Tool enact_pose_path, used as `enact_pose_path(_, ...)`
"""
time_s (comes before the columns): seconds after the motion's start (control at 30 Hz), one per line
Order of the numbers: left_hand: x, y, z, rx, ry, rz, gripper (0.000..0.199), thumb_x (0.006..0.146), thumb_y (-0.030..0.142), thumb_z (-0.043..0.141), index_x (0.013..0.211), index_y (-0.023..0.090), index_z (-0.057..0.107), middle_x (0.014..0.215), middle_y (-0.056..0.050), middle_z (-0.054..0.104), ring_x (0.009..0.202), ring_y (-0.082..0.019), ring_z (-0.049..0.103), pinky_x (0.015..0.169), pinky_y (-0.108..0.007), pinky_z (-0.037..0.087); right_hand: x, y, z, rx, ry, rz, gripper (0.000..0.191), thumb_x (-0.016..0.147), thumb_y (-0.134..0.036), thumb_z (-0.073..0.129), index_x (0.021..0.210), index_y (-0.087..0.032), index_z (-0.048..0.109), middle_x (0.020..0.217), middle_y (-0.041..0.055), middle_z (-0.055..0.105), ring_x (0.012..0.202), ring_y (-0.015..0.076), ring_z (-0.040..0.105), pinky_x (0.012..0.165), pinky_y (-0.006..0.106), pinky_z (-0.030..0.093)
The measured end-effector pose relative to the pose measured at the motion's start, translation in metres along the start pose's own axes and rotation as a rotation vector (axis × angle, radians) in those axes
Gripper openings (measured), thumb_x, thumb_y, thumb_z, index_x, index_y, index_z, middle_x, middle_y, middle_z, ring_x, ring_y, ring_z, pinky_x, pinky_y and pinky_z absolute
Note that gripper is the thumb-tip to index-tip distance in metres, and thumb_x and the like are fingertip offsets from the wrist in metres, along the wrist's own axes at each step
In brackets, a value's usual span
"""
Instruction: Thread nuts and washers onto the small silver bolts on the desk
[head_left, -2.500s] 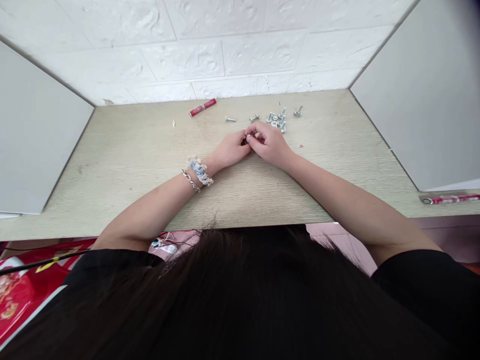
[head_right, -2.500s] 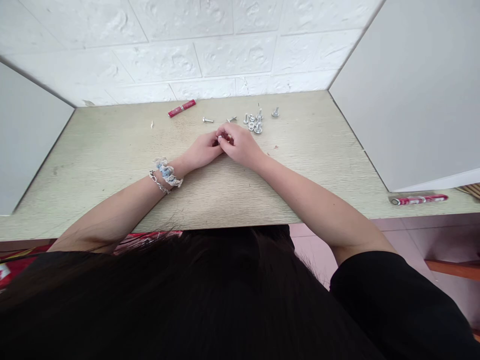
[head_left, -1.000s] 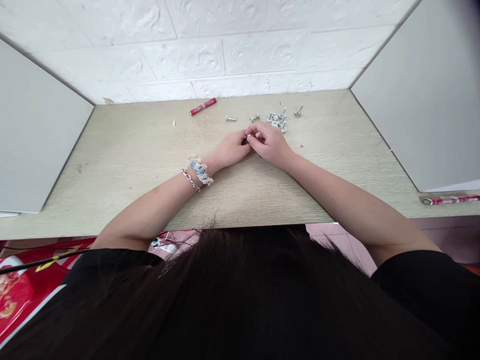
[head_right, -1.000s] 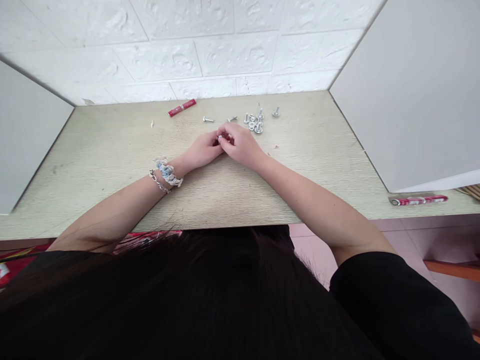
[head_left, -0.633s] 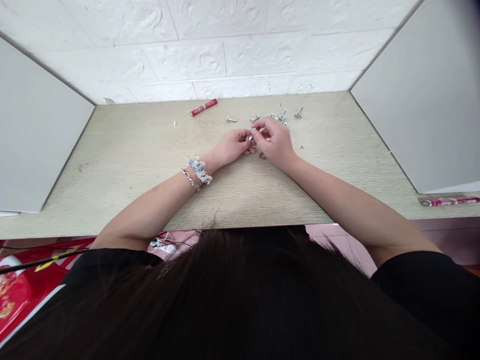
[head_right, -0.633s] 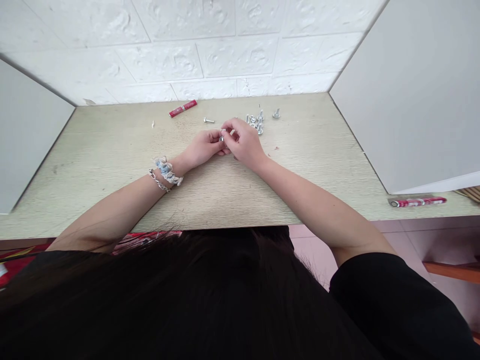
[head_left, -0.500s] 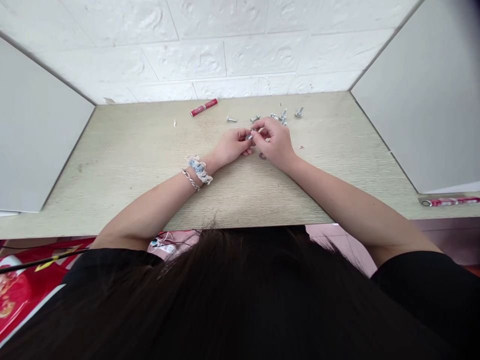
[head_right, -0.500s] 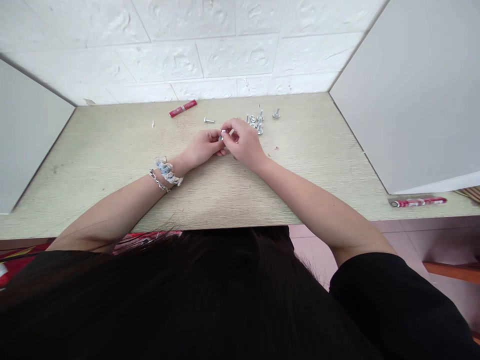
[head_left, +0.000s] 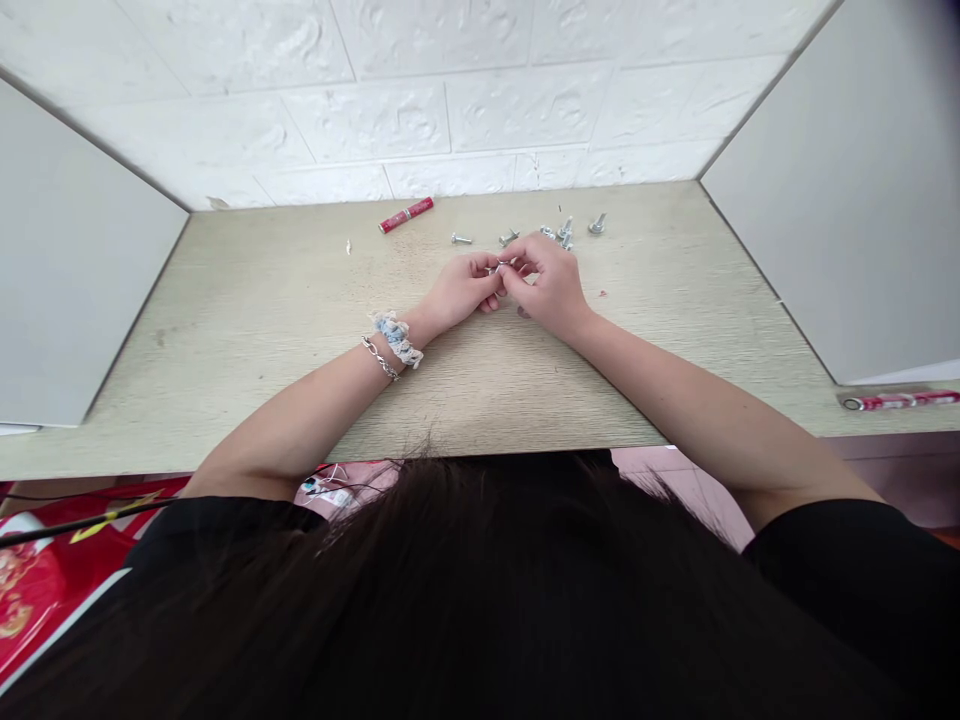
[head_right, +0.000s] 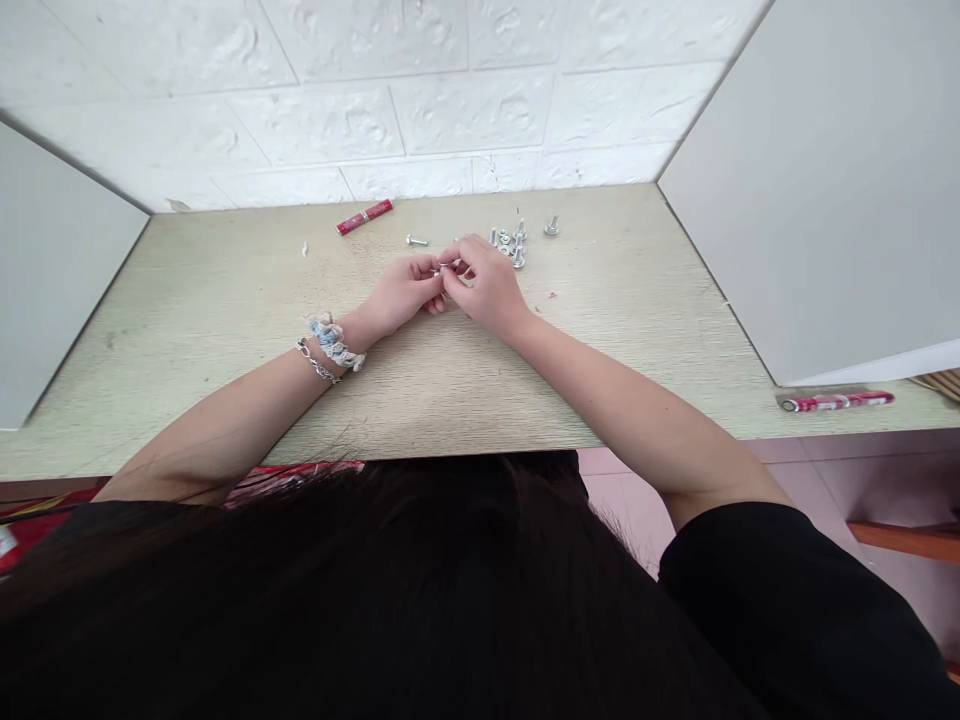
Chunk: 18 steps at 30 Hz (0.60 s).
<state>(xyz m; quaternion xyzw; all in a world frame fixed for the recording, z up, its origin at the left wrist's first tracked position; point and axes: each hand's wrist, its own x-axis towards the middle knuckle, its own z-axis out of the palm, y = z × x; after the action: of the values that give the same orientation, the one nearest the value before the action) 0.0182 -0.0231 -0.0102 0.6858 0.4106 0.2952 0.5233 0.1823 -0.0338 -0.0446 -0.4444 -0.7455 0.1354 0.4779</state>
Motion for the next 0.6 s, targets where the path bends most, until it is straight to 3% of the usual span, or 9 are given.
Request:
enact_pose_path(0.13,-0.0007,0.0014,-0.0006,-0.019,-0.004,-0.003,0.018,0.101,0.019,0.063,0.083,0.014,0.064,0.062,0.003,0.06,0.054,-0.005,0.056,0.056,-0.015,0.048,0.0006,0.0006,-0.0012,0.017,0.006,0.009,0.016,0.092,-0.028,0.056,0.1,-0.021,0.068,0.101,0.007,0.068,0.09,0.0198,0.064,0.082,0.04,0.057)
enact_pose_path(0.3,-0.0009,0.0026,0.0006,-0.059,-0.009,-0.016,0.019,0.102,0.013,0.059,0.084,0.014,0.064,0.063,0.004,0.059,0.053,-0.004,0.054,0.057,-0.015,0.047,0.0018,0.0032,-0.0005,0.027,0.033,0.021,0.016,0.093,-0.032,0.056,0.096,-0.021,0.068,0.099,0.0075,0.068,0.094,0.0213,0.065,0.081,0.04,0.057)
enact_pose_path(0.6,0.0004,0.0009,0.0,-0.047,0.006,-0.037,0.012,0.101,0.017,0.064,0.089,0.015,0.063,0.066,0.003,0.063,0.055,-0.006,0.057,0.06,-0.019,0.05,0.0007,0.0,-0.0011,0.089,0.007,0.14,0.022,0.095,-0.038,0.055,0.095,-0.021,0.068,0.086,0.0033,0.066,0.072,0.0161,0.06,0.067,0.035,0.054)
